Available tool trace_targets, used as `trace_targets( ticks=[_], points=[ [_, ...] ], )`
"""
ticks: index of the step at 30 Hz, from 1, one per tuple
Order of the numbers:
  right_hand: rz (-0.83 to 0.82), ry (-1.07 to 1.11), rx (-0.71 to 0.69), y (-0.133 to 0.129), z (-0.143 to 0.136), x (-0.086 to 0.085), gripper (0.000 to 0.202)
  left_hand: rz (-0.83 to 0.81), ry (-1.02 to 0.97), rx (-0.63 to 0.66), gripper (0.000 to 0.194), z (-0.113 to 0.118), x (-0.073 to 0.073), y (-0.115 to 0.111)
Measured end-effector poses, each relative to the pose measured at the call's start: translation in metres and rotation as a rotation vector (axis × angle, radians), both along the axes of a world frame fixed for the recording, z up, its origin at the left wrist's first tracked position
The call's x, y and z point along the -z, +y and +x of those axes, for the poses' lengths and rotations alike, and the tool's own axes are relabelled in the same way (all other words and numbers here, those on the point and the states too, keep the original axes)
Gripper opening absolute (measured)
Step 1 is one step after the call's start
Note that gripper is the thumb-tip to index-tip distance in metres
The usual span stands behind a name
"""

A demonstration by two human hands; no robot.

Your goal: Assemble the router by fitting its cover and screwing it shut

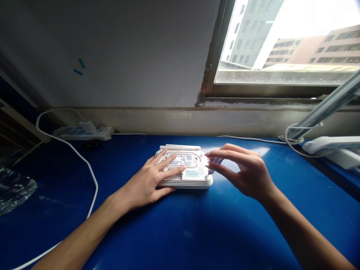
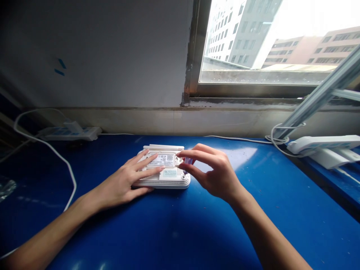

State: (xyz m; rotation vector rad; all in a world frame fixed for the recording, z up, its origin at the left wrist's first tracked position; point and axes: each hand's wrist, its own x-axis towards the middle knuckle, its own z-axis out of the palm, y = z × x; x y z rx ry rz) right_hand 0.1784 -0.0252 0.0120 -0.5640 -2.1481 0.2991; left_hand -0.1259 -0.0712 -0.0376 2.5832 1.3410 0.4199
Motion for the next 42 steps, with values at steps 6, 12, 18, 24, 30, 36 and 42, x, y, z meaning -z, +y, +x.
trace_targets(
  ticks=[6, 12, 18, 24, 30, 36, 42],
  points=[
    [-0.029, -0.047, -0.007, -0.003, -0.002, 0.002, 0.032, 0.003, 0.01, 0.002, 0.073, 0.0, 0.0, 0.0],
    [-0.188, -0.045, -0.072, -0.004, 0.003, -0.001, 0.039, 0.01, 0.013, 0.009, 0.074, -0.001, 0.001, 0.0],
    [0.03, -0.073, 0.017, -0.003, 0.002, -0.002, 0.022, 0.01, 0.004, 0.007, 0.074, -0.001, 0.002, 0.0],
    [0.133, -0.153, 0.094, -0.005, 0.0, 0.0, 0.024, 0.011, -0.001, 0.011, 0.074, -0.001, 0.002, 0.0],
    [-0.005, -0.147, 0.038, -0.005, 0.005, -0.002, 0.029, -0.005, 0.011, 0.003, 0.074, 0.0, -0.001, -0.001],
    [-0.149, -0.136, 0.015, -0.006, 0.003, -0.006, 0.011, -0.001, -0.006, 0.002, 0.074, 0.001, -0.002, -0.002],
    [-0.085, -0.137, 0.34, -0.025, -0.016, -0.005, 0.005, -0.004, 0.019, 0.002, 0.074, 0.001, -0.001, -0.001]
  ],
)
